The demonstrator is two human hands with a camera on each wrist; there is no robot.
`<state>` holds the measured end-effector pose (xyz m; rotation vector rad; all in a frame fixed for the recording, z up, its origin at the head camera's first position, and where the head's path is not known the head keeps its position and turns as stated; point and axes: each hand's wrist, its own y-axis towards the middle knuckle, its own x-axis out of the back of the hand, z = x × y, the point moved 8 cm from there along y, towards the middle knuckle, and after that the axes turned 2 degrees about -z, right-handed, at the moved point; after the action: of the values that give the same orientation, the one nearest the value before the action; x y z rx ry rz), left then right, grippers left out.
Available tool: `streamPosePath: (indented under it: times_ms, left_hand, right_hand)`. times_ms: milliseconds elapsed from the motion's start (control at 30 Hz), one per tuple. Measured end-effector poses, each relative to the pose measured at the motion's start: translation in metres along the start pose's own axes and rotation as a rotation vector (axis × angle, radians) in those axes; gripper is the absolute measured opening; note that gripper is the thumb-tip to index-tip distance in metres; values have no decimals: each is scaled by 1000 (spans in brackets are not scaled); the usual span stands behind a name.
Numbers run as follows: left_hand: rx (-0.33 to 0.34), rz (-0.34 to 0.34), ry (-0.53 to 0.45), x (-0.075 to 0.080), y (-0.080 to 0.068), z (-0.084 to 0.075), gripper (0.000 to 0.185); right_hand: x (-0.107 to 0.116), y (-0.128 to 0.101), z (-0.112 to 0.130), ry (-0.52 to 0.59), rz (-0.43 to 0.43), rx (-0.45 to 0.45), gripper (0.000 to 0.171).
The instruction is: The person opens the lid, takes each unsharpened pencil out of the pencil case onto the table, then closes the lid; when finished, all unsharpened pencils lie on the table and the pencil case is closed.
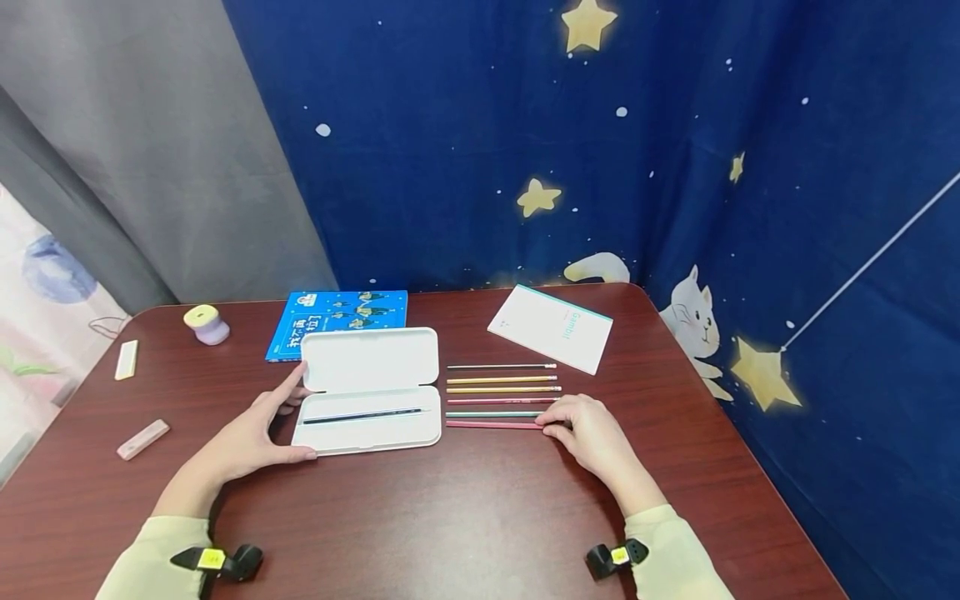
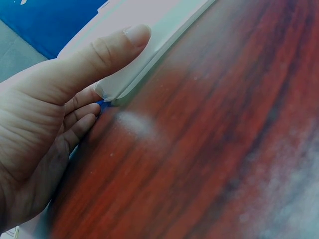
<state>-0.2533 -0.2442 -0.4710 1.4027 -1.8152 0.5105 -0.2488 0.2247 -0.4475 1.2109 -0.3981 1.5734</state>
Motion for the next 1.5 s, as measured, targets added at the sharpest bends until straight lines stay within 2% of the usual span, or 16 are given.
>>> streamPosePath:
  times_ms: [500,767,933,1067,1167,1400,1500]
  left_hand:
    - [10,5,-4,-1,1,2,130]
    - [13,9,-3,0,2,1,129]
    - [8,11,4,-1,3,3,129]
    - [3,7,13,-1,3,4,129]
    - [1,6,6,0,3,4,130]
    - [11,3,5,1,-1,4,130]
    - [13,9,5,0,-1,4,129]
  right_hand:
    - [1,1,1,14,-7,-17,24]
    - [12,9,10,143,-91,-8,17]
    - [11,21,20,188,-81,-40,24]
    - [3,34,33,188,-41,-69,26]
    - [-8,45,47,193,-19,-58,26]
    - [-42,73,92,175,29,68,23]
    - [-55,81,111,123,54,129,22]
